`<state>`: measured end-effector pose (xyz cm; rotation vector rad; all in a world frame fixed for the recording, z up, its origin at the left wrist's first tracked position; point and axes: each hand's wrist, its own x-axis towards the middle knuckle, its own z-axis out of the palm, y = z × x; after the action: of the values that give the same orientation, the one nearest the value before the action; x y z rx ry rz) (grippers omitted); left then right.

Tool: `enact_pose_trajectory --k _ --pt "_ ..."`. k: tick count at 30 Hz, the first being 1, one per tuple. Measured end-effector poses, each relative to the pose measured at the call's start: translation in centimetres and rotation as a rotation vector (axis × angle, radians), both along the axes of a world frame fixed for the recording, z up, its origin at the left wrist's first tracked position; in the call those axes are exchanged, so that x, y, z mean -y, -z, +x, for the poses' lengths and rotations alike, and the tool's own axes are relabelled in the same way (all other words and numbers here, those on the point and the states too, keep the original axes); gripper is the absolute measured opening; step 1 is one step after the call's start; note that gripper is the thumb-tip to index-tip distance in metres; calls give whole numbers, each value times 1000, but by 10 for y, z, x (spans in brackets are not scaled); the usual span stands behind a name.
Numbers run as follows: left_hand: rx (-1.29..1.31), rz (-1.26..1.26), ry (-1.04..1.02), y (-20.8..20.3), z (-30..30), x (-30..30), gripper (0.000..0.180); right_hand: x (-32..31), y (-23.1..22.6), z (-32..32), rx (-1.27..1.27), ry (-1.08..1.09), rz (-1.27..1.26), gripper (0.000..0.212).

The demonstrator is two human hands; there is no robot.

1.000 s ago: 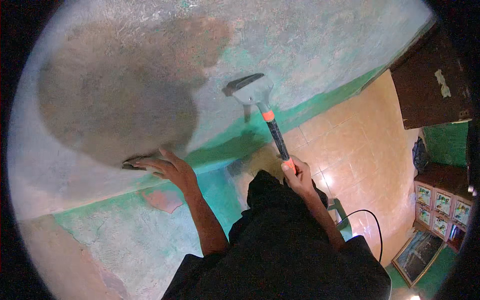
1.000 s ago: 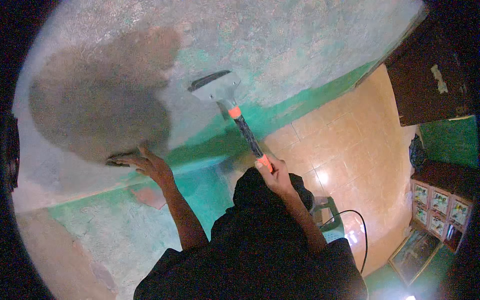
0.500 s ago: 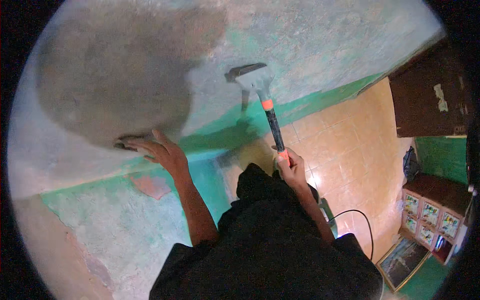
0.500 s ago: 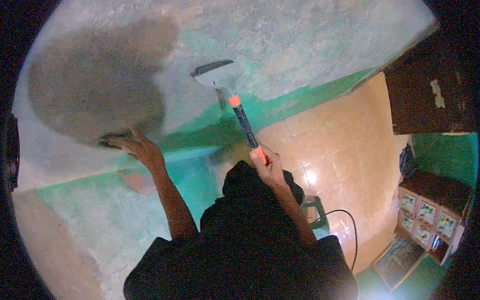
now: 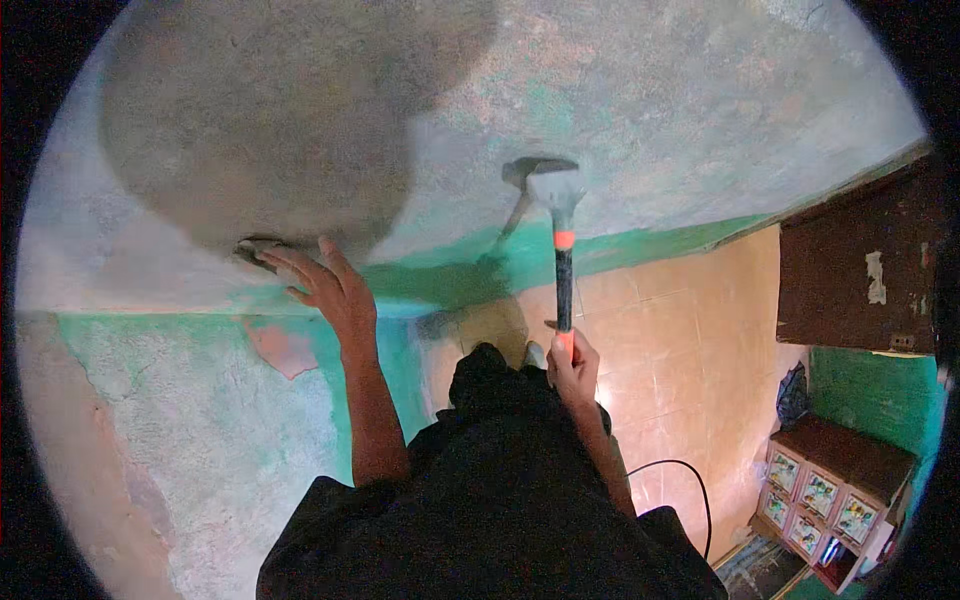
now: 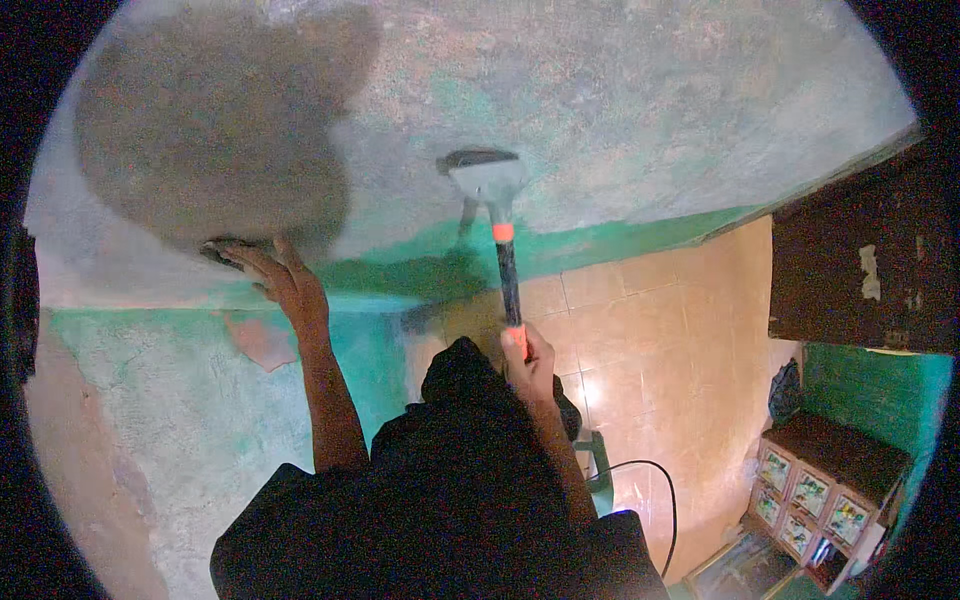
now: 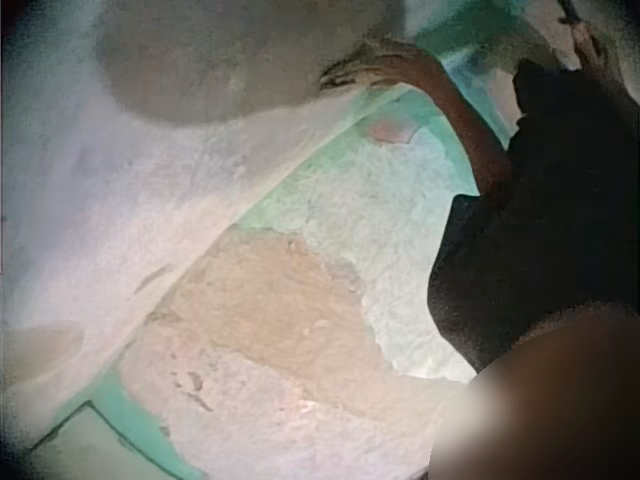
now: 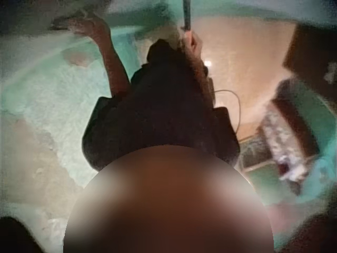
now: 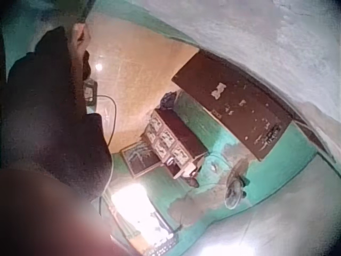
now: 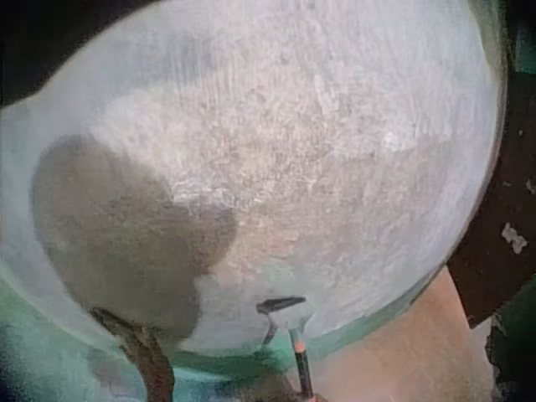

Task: Scraping old paint and sanding a wall to prepare the surface for maintenance or painting.

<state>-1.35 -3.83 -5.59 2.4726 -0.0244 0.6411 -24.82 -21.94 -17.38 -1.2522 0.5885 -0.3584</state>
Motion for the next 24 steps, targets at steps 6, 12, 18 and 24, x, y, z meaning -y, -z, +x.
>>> enact_pose_trajectory --k 6,12,18,24 --pt "-19 12 -21 2 5 -2 82 3 -3 -3 -25 -20 47 22" --pt "9 -28 -30 -2 5 1 81 3 4 -2 -67 -33 -121 25" --pt "-10 -56 -12 -7 0 11 80 6 3 0 -111 -74 -422 29" --pt "1 -7 -39 1 5 -4 80 3 -5 0 -187 -107 -418 31"
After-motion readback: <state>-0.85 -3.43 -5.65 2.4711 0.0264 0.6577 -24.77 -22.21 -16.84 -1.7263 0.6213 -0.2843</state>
